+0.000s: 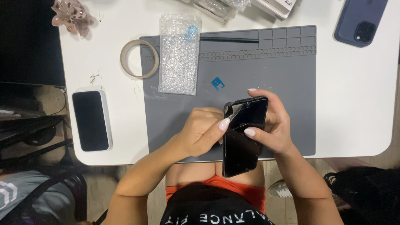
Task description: The person separates a smartphone screen from the device frame using a prying tool, handles a replacement screen assembly, then places the old screen inside bubble wrap, seals it with adhesive tape, and writes a label on the wrap with a pen.
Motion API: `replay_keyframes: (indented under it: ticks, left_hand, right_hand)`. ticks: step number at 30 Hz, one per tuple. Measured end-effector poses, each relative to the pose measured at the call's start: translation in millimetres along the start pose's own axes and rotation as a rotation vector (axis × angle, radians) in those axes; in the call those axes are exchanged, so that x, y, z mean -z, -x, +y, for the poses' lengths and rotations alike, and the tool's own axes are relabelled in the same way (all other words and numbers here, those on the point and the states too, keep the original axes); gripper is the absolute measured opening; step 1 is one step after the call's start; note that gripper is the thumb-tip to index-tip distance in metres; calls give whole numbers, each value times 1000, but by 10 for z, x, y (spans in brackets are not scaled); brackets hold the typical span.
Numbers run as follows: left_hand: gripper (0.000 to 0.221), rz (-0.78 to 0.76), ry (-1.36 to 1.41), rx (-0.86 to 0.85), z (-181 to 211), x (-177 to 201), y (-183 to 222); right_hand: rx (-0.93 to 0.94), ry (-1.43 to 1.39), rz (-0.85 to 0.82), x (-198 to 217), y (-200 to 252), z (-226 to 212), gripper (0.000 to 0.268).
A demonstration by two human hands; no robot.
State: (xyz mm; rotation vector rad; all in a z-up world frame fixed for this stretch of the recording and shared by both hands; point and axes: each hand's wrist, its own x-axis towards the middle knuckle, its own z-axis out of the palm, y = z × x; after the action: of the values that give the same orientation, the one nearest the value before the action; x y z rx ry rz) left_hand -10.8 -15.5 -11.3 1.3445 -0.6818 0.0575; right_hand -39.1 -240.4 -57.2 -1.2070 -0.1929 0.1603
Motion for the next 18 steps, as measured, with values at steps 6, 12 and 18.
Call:
replay_keyframes:
  ticks: [6,12,18]
  left_hand:
    - [53,-11,-9,-35,-40,20,69]
    - [53,17,14,-68,-48,11,74]
    - [51,19,-5,-90,-97,1,100]
  right_hand:
    - [-20,-29,-41,-90,-13,-60,86]
    - [-24,-11,-70,-60,4,-47,82]
    - [-11,9,-72,-10,27,-18,80]
